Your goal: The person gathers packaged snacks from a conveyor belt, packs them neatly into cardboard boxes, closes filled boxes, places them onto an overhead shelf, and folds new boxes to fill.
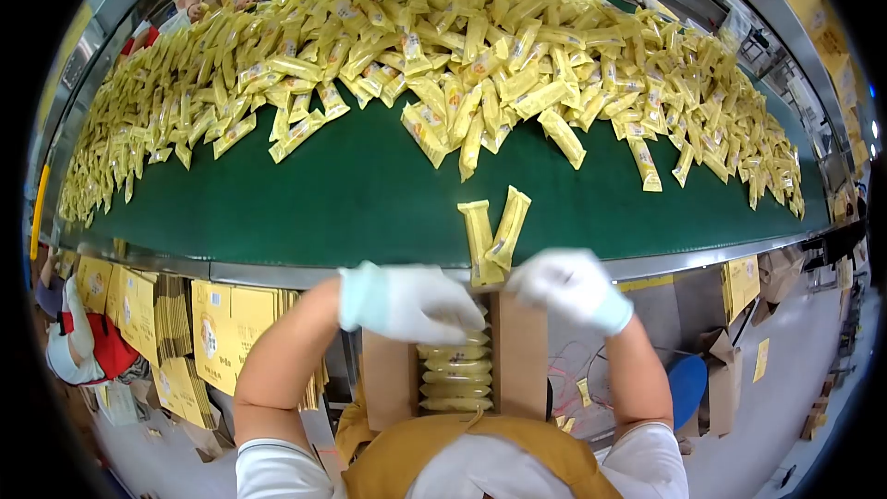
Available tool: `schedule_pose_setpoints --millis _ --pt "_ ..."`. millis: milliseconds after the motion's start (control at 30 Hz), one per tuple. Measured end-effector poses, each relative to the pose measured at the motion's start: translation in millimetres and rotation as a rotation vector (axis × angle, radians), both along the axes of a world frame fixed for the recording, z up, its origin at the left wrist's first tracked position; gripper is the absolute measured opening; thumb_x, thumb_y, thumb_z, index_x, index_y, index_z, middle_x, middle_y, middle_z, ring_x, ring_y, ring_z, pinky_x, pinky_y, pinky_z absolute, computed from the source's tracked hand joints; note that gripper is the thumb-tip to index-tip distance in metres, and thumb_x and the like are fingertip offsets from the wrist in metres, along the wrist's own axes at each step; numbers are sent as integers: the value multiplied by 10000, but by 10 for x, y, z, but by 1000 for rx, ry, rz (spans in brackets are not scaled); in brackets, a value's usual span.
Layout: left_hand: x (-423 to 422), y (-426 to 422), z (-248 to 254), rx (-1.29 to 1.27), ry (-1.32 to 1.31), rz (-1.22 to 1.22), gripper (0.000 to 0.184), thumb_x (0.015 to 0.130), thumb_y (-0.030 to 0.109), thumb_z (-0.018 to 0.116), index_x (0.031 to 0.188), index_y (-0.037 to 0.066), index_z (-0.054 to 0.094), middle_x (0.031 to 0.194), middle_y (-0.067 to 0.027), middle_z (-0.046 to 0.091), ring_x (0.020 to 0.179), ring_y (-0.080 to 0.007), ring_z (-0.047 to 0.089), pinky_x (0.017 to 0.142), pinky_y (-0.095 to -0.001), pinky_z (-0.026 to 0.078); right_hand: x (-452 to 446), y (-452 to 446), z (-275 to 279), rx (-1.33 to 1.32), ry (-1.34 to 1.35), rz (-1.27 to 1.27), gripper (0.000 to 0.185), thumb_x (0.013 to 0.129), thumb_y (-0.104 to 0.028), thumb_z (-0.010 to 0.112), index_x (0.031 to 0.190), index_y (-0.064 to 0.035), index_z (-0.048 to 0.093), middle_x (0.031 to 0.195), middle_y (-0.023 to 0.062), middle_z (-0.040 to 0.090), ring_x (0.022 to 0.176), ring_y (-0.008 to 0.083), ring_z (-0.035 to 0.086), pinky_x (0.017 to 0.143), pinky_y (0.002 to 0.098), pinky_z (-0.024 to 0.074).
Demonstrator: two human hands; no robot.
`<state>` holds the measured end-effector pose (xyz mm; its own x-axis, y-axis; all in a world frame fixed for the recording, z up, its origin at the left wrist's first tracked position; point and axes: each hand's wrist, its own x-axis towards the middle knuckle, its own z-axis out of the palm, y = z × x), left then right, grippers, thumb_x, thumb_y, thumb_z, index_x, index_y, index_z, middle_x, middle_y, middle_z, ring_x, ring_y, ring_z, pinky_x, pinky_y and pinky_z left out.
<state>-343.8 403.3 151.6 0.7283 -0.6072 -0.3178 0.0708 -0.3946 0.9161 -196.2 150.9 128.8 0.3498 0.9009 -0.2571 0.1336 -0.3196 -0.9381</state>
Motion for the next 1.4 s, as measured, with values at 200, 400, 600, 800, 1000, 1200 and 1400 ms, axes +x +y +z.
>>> schedule_pose_setpoints --millis 200,400,600,800,1000,1200,1400 --pt "698 20 -720 590 -799 5 545 819 445 746 1290 192 638 1408 -95 541 1434 -307 364 1179 -579 254 1478 407 -950 56 -895 -610 609 868 -311 765 1374 -48 550 1372 230 535 1292 358 523 1094 418 430" --pt "1121 299 -1044 850 -894 61 201 790 300 731 953 189 693 1023 -34 628 1114 -247 588 1110 -587 305 2434 976 -1320 76 -791 -590 811 876 -517 706 1524 -127 414 1562 280 327 1449 442 326 1190 459 306" --pt "1668 756 -1019 788 -985 928 597 760 390 753 1298 177 608 1355 -195 531 1280 -420 489 1138 -524 333 2538 1668 -997 -312 -753 -709 806 840 -716 591 1487 -246 494 1587 266 299 1490 401 271 1216 595 107" --pt "2044 797 -1122 849 -545 824 841 715 498 759 1479 289 474 1532 -247 384 1393 -418 418 1152 -575 304 2305 1587 -1222 -249 -834 -478 662 835 -671 616 1309 -209 648 1514 243 403 1453 383 319 1217 582 81" --pt "1552 761 -1285 867 -683 668 717 702 280 746 1389 238 545 1437 -228 460 1230 -406 548 1039 -496 465 1469 1620 -1251 -222 -1067 -429 674 781 -648 684 1283 -198 667 1474 248 435 1368 410 403 1111 600 338" --pt "1031 916 -1330 869 -574 563 559 717 248 722 1267 247 627 1340 -173 533 1247 -349 529 989 -434 480 990 1345 -1126 -215 -1063 -186 692 708 -544 762 1294 -191 657 1475 276 416 1231 436 530 1029 536 424" --pt "267 1038 -1313 1048 -615 645 459 835 368 680 1274 238 638 1445 -170 510 1393 -351 428 1092 -497 376 904 759 -1139 -72 -1203 -60 834 705 -440 787 1448 -189 504 1493 314 366 1321 517 396 1132 523 319"
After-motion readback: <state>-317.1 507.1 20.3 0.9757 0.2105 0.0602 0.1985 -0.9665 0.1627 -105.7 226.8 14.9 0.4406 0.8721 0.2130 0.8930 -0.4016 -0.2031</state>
